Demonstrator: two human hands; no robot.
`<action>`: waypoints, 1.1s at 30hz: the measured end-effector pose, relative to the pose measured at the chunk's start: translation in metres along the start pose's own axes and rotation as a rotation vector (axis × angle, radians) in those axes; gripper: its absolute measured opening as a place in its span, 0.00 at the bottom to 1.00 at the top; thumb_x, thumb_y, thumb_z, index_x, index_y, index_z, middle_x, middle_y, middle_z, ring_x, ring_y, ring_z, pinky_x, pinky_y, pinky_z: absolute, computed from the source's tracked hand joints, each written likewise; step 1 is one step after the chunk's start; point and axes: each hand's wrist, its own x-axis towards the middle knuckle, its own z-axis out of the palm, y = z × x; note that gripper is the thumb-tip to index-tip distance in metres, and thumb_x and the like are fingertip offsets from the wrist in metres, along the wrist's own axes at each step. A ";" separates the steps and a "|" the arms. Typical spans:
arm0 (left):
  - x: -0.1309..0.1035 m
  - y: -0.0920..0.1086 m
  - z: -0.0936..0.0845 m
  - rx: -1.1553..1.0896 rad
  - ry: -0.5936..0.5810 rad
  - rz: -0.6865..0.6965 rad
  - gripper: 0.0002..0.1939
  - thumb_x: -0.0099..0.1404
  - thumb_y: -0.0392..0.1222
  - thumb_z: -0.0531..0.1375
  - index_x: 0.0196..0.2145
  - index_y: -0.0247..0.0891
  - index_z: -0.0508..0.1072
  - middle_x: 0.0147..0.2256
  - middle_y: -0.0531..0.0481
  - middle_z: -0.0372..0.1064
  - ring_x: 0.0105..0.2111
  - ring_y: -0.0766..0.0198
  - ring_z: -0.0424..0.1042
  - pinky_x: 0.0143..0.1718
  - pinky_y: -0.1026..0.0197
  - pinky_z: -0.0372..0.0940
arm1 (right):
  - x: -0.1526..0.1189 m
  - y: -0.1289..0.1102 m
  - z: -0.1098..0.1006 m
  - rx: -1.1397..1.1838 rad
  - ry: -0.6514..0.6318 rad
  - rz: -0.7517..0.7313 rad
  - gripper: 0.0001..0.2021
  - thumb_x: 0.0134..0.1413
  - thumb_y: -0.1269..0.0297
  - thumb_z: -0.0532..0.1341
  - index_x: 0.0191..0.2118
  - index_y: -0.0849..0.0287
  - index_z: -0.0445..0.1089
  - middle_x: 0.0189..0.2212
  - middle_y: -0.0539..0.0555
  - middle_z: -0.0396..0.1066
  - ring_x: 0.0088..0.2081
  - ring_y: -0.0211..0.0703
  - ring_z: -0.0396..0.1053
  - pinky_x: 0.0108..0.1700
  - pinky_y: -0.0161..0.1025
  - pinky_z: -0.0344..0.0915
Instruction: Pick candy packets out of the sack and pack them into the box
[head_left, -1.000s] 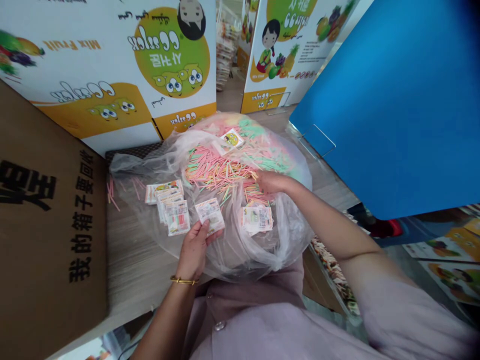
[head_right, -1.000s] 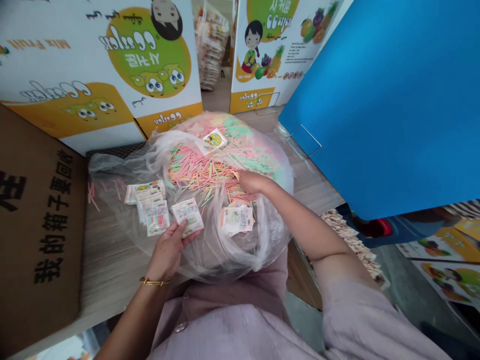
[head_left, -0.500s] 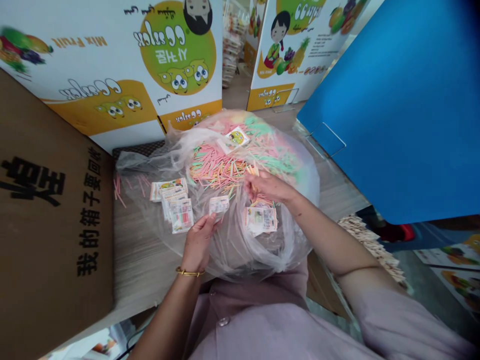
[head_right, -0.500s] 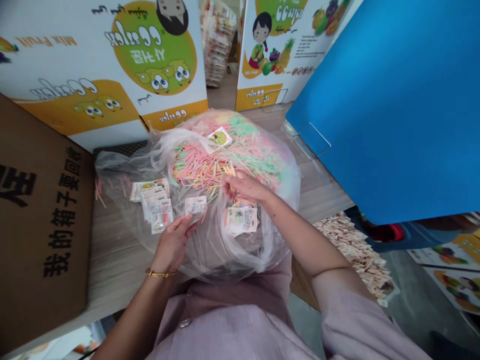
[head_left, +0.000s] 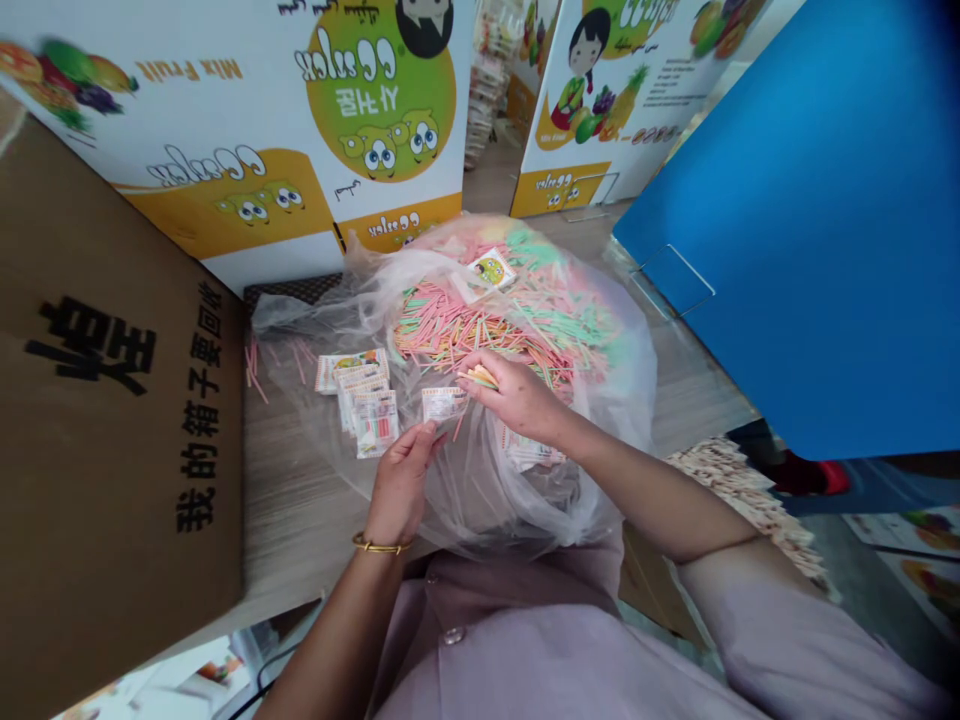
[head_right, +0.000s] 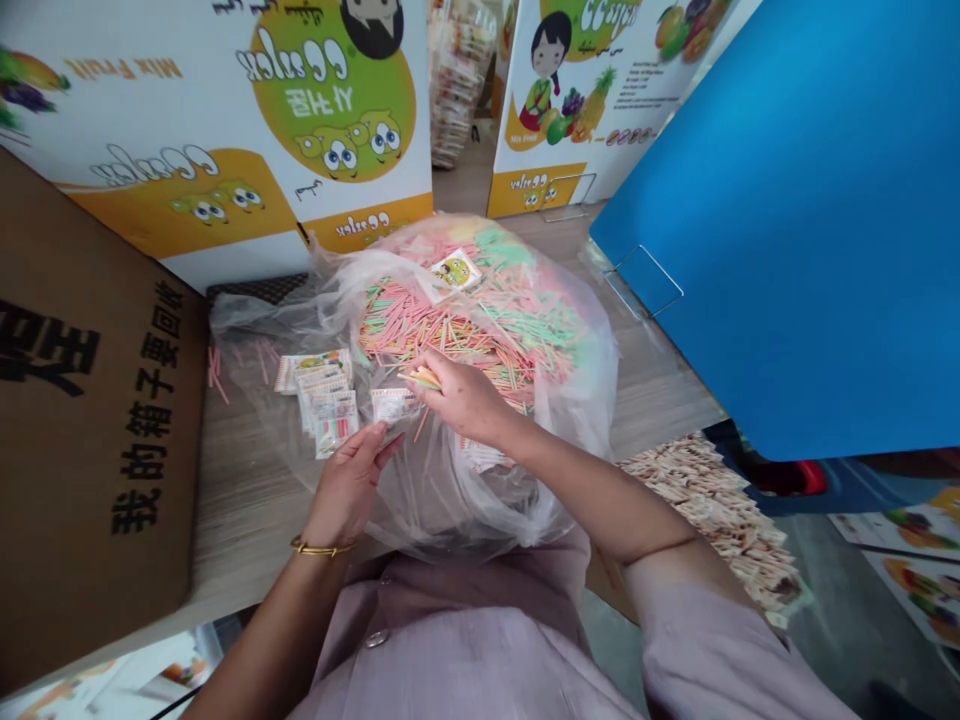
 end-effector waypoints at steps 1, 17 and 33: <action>0.001 0.000 0.000 0.005 0.022 -0.002 0.16 0.52 0.52 0.72 0.34 0.39 0.82 0.41 0.47 0.81 0.49 0.55 0.76 0.59 0.48 0.65 | -0.001 0.000 -0.002 0.022 0.012 -0.025 0.11 0.65 0.56 0.57 0.47 0.56 0.69 0.44 0.53 0.77 0.42 0.44 0.73 0.43 0.36 0.61; -0.007 0.008 0.007 -0.108 -0.038 -0.034 0.15 0.52 0.49 0.73 0.35 0.39 0.82 0.45 0.46 0.80 0.53 0.53 0.74 0.58 0.45 0.68 | -0.003 0.014 0.008 0.125 -0.101 0.037 0.13 0.62 0.51 0.60 0.41 0.56 0.70 0.34 0.49 0.73 0.36 0.42 0.69 0.38 0.37 0.59; 0.002 -0.007 -0.002 0.089 0.053 0.065 0.16 0.51 0.52 0.72 0.34 0.41 0.81 0.36 0.52 0.79 0.41 0.62 0.75 0.51 0.59 0.65 | -0.013 -0.015 0.009 -0.357 -0.220 -0.051 0.14 0.64 0.58 0.59 0.53 0.55 0.69 0.37 0.54 0.79 0.36 0.46 0.75 0.34 0.37 0.55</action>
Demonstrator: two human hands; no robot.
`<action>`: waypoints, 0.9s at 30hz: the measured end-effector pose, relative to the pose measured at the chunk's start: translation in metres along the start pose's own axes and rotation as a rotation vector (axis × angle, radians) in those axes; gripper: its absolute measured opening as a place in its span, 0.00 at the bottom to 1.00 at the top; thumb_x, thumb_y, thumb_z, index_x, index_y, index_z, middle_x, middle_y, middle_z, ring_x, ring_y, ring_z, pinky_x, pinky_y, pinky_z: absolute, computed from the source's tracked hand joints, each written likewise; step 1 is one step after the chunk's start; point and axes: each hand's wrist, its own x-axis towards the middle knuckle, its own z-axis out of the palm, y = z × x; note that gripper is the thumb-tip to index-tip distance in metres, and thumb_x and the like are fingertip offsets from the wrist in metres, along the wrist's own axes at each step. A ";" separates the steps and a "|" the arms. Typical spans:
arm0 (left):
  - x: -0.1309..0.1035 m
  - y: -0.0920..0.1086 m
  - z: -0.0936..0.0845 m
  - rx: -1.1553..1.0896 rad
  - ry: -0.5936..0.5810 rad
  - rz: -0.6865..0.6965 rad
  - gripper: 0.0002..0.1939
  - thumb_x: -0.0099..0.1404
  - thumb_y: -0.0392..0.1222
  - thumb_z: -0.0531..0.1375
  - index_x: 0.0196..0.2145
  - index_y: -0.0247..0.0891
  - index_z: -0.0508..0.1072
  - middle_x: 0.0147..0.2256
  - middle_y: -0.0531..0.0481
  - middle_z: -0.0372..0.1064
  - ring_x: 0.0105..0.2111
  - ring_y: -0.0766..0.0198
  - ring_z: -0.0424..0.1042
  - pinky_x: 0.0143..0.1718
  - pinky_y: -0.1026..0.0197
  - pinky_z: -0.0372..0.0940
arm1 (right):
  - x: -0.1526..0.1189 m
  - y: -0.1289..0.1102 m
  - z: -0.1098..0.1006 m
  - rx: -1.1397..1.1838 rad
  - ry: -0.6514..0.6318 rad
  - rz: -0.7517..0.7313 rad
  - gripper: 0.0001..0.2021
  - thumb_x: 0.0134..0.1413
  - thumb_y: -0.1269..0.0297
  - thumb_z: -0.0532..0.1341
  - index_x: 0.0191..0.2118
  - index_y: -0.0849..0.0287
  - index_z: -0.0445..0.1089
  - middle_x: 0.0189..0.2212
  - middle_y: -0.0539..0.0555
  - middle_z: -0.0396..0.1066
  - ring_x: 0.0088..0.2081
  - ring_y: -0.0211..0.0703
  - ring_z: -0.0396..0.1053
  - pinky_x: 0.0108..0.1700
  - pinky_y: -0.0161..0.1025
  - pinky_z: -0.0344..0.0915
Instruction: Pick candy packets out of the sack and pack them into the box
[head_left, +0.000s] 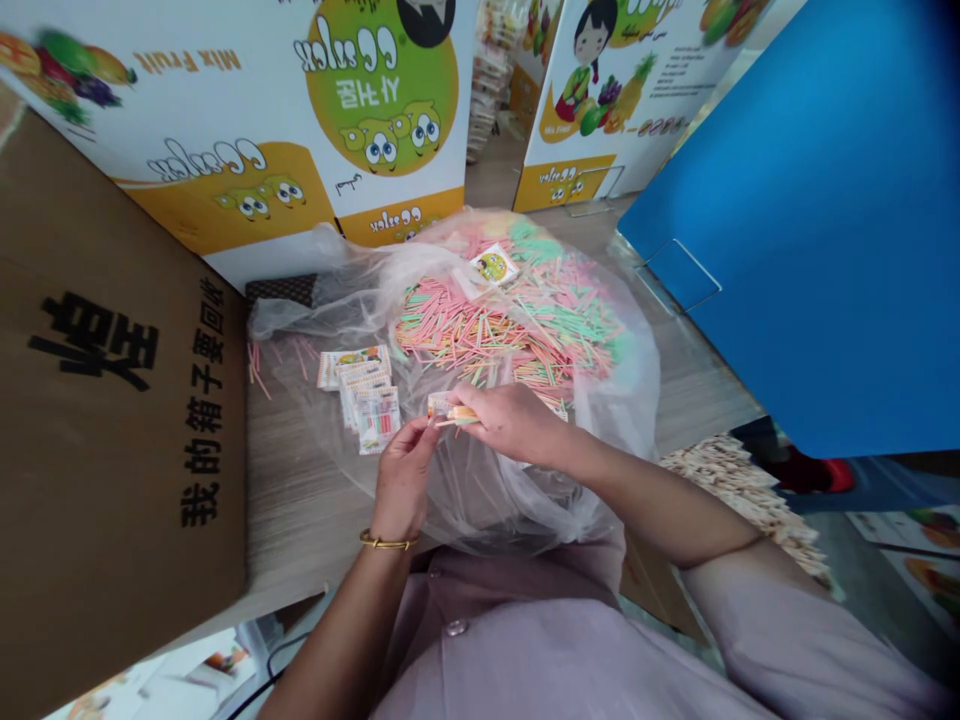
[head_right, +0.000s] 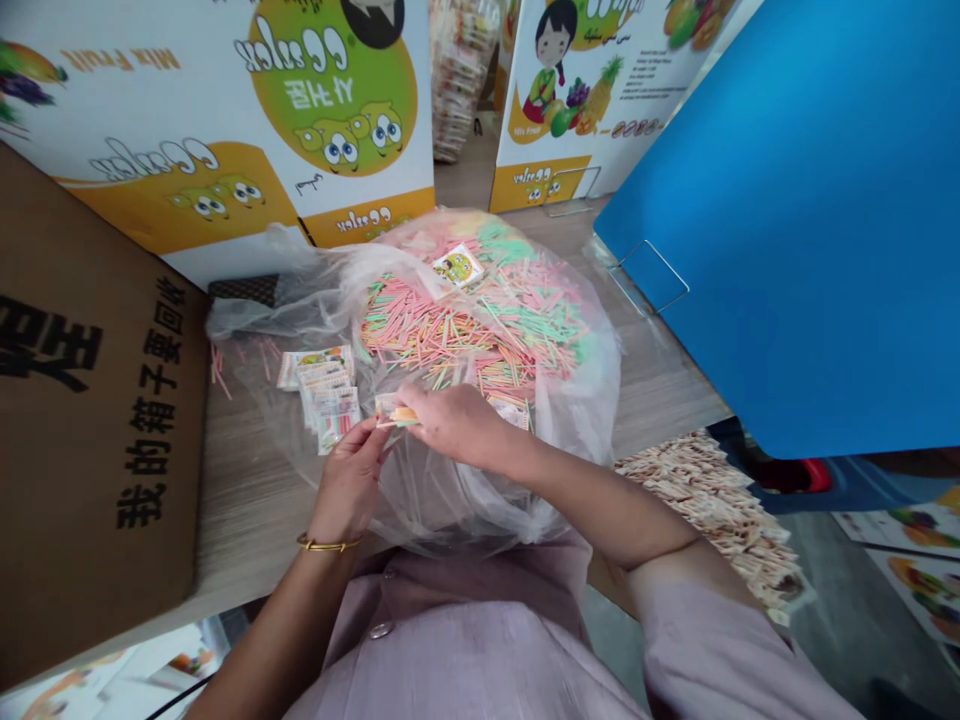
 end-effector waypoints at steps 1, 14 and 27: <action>-0.001 0.000 0.000 0.010 -0.008 -0.009 0.16 0.52 0.53 0.72 0.35 0.41 0.81 0.37 0.51 0.80 0.42 0.62 0.75 0.52 0.58 0.65 | 0.002 0.000 0.001 -0.023 -0.007 0.010 0.14 0.64 0.60 0.59 0.53 0.55 0.70 0.38 0.55 0.79 0.37 0.47 0.75 0.34 0.37 0.54; -0.003 -0.004 -0.005 0.142 0.020 0.006 0.16 0.57 0.52 0.68 0.41 0.43 0.82 0.45 0.48 0.81 0.51 0.54 0.76 0.61 0.48 0.62 | 0.020 0.010 -0.006 1.096 0.280 0.009 0.29 0.66 0.35 0.40 0.27 0.54 0.57 0.18 0.46 0.57 0.22 0.38 0.62 0.36 0.40 0.66; -0.007 0.001 -0.004 0.175 -0.001 0.055 0.15 0.57 0.51 0.69 0.40 0.43 0.83 0.44 0.47 0.81 0.48 0.54 0.77 0.59 0.48 0.65 | 0.022 -0.001 0.016 0.787 0.277 -0.028 0.30 0.67 0.36 0.38 0.36 0.52 0.66 0.36 0.55 0.77 0.41 0.45 0.72 0.50 0.44 0.66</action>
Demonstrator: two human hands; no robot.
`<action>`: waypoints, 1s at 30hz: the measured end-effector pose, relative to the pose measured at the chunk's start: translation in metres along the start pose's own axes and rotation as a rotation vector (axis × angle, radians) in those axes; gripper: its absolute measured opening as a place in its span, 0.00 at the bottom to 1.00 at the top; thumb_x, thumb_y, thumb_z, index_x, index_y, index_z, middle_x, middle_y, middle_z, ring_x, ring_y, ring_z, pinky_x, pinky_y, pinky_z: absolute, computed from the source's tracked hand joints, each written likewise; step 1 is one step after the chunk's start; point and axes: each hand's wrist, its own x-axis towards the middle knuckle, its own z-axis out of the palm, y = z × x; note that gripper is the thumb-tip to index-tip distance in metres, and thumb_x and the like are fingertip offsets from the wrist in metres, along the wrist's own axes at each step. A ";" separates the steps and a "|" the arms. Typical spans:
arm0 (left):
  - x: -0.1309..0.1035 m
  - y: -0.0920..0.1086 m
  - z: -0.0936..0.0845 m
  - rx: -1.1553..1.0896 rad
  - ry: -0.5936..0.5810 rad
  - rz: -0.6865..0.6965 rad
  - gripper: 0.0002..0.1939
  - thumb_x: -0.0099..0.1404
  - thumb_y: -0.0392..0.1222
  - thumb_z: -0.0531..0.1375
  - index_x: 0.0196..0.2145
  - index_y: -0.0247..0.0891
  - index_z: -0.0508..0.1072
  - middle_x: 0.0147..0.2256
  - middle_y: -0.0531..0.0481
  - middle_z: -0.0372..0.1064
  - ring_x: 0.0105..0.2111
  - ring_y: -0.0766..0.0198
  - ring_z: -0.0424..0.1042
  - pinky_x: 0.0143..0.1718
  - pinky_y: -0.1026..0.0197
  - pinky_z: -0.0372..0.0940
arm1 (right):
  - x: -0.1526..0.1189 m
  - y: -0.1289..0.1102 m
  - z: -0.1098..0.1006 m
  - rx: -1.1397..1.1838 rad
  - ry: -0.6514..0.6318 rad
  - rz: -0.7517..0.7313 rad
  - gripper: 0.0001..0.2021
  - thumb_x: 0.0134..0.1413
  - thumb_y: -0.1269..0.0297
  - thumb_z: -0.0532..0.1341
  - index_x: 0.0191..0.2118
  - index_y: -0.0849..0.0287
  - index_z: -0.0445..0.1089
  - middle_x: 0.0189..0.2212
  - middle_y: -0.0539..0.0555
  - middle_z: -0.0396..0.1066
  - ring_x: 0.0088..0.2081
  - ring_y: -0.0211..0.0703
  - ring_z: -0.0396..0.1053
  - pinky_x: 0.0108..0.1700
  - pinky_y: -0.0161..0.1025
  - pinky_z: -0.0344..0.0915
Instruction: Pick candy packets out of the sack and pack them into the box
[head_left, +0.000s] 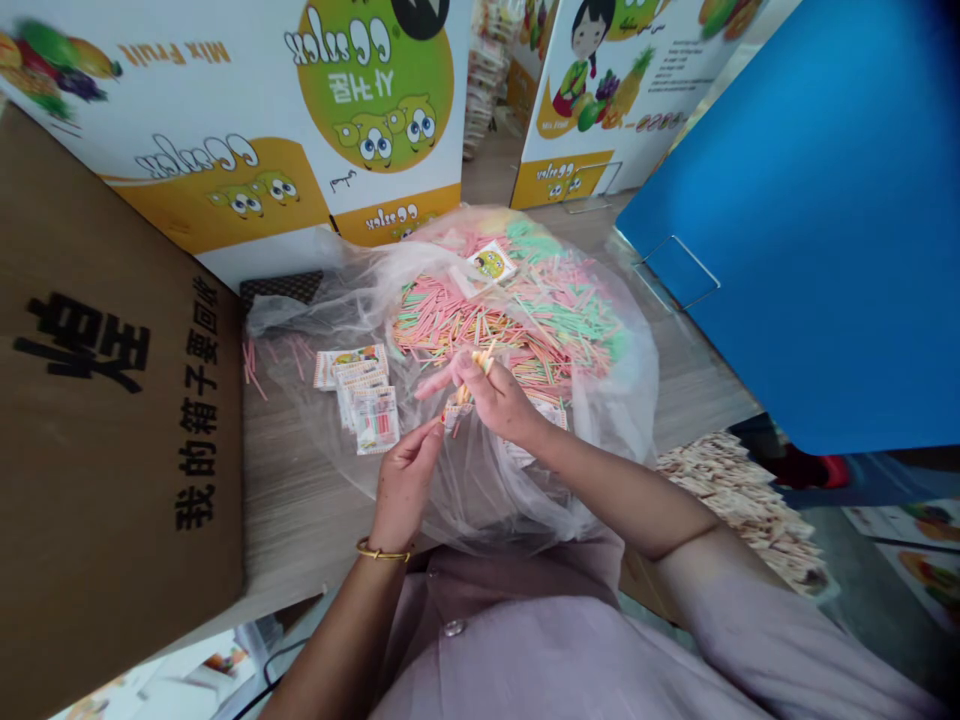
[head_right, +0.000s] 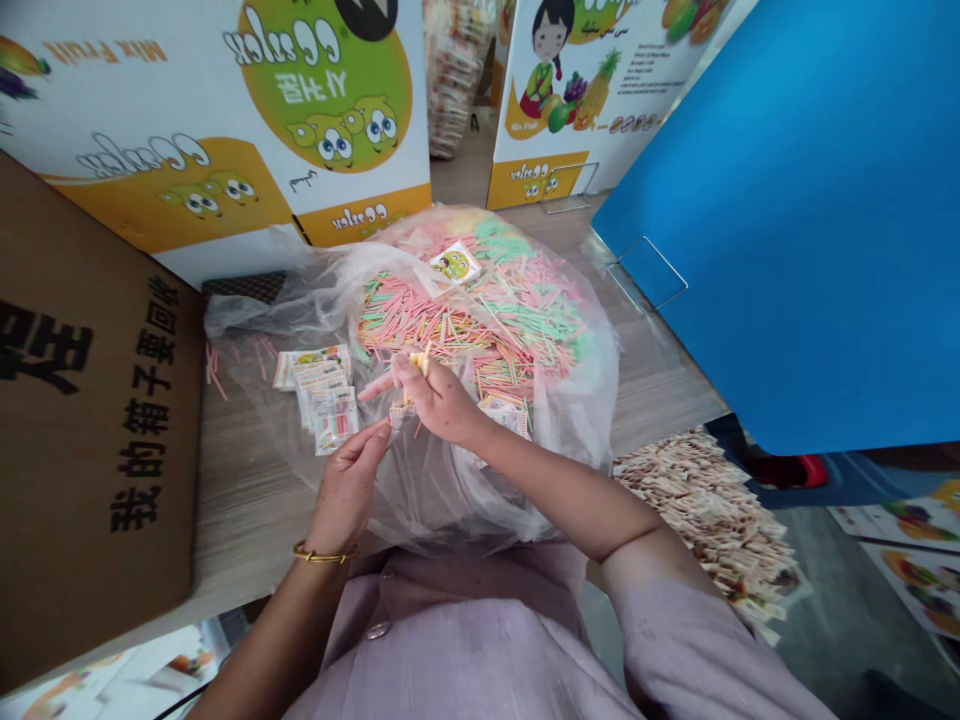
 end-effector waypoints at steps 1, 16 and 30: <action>0.000 0.000 0.000 -0.003 -0.003 -0.006 0.15 0.57 0.51 0.69 0.40 0.43 0.83 0.44 0.47 0.81 0.48 0.54 0.77 0.59 0.48 0.64 | 0.000 0.001 -0.001 0.014 -0.042 -0.004 0.30 0.67 0.36 0.38 0.36 0.52 0.67 0.36 0.55 0.77 0.43 0.46 0.73 0.50 0.45 0.66; 0.000 0.017 0.007 -0.329 -0.145 -0.202 0.13 0.56 0.51 0.69 0.37 0.44 0.81 0.47 0.47 0.79 0.54 0.49 0.73 0.51 0.45 0.73 | 0.004 0.006 -0.011 0.332 -0.327 0.040 0.24 0.67 0.43 0.51 0.52 0.55 0.74 0.48 0.57 0.78 0.50 0.45 0.75 0.53 0.44 0.70; -0.002 0.011 0.004 -0.236 -0.149 -0.168 0.22 0.51 0.49 0.73 0.42 0.40 0.80 0.44 0.47 0.79 0.40 0.59 0.76 0.45 0.55 0.72 | 0.024 0.011 -0.034 0.342 -0.124 0.237 0.32 0.68 0.38 0.43 0.54 0.59 0.70 0.50 0.63 0.75 0.46 0.49 0.75 0.45 0.46 0.72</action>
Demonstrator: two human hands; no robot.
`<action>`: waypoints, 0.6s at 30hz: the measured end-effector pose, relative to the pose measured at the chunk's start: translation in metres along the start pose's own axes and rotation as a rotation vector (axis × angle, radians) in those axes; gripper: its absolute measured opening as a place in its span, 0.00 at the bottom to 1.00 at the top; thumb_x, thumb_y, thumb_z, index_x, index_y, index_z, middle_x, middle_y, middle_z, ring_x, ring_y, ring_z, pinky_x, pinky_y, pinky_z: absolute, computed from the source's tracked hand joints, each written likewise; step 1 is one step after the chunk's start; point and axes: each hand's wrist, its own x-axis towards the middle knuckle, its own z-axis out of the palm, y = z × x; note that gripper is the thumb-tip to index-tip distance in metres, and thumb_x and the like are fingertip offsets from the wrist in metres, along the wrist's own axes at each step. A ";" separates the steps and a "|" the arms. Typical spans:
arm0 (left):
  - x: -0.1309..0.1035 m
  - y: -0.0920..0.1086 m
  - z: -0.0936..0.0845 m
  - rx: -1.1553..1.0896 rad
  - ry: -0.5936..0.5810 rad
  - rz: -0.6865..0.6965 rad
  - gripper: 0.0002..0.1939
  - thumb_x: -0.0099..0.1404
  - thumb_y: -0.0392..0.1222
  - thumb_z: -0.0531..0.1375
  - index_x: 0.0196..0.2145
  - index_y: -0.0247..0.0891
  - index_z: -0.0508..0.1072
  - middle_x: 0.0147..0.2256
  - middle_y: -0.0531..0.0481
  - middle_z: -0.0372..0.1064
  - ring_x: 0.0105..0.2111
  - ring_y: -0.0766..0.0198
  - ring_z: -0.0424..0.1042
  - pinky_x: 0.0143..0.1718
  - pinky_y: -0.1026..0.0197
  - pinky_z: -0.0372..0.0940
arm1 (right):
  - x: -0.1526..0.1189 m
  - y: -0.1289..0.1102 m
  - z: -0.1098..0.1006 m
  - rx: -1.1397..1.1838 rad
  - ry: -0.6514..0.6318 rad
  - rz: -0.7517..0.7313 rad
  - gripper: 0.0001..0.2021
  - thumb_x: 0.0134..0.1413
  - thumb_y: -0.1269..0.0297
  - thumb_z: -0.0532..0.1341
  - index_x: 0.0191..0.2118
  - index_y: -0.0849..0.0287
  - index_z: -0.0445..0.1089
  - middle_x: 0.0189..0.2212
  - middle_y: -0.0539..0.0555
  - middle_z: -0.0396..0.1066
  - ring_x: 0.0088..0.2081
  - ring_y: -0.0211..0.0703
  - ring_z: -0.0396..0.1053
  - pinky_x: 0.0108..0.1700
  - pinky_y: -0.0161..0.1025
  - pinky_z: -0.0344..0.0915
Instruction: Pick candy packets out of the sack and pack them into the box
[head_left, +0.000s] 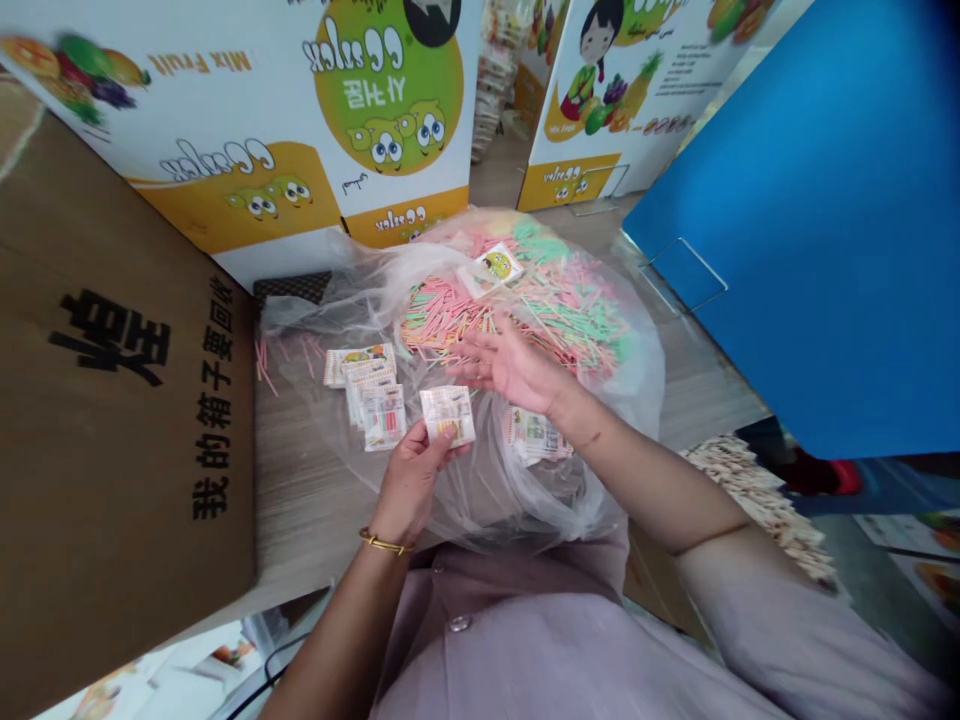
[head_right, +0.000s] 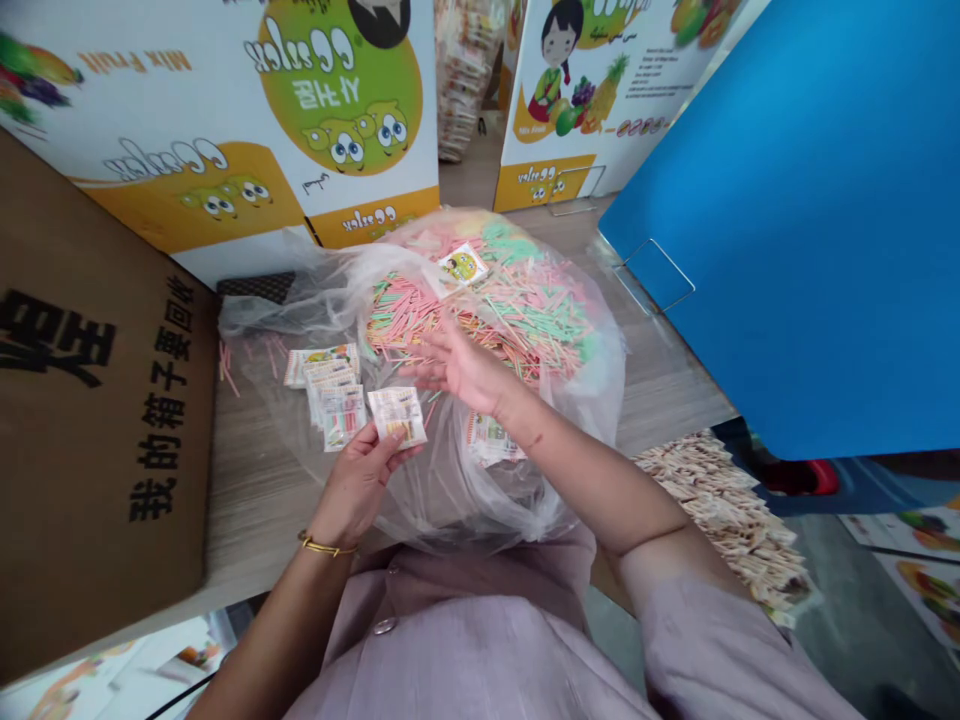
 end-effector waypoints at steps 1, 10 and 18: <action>0.000 -0.002 -0.002 0.035 0.003 0.007 0.22 0.51 0.50 0.73 0.42 0.39 0.79 0.42 0.48 0.79 0.38 0.60 0.76 0.43 0.56 0.72 | -0.004 0.002 0.008 -0.079 -0.087 -0.005 0.28 0.68 0.41 0.47 0.53 0.59 0.71 0.48 0.61 0.76 0.45 0.48 0.75 0.45 0.44 0.71; -0.030 -0.011 -0.061 0.767 0.449 0.549 0.22 0.67 0.50 0.61 0.56 0.42 0.70 0.57 0.39 0.68 0.55 0.52 0.69 0.56 0.49 0.64 | 0.021 0.017 0.075 -0.738 -0.166 -0.231 0.10 0.66 0.60 0.58 0.38 0.57 0.74 0.30 0.48 0.72 0.33 0.37 0.66 0.36 0.34 0.54; -0.030 -0.038 -0.064 1.467 0.100 0.661 0.33 0.70 0.52 0.56 0.67 0.33 0.59 0.70 0.31 0.49 0.72 0.41 0.42 0.69 0.34 0.42 | 0.048 0.019 0.082 -0.732 -0.040 -0.360 0.10 0.67 0.63 0.58 0.48 0.60 0.71 0.47 0.57 0.74 0.47 0.41 0.69 0.49 0.36 0.59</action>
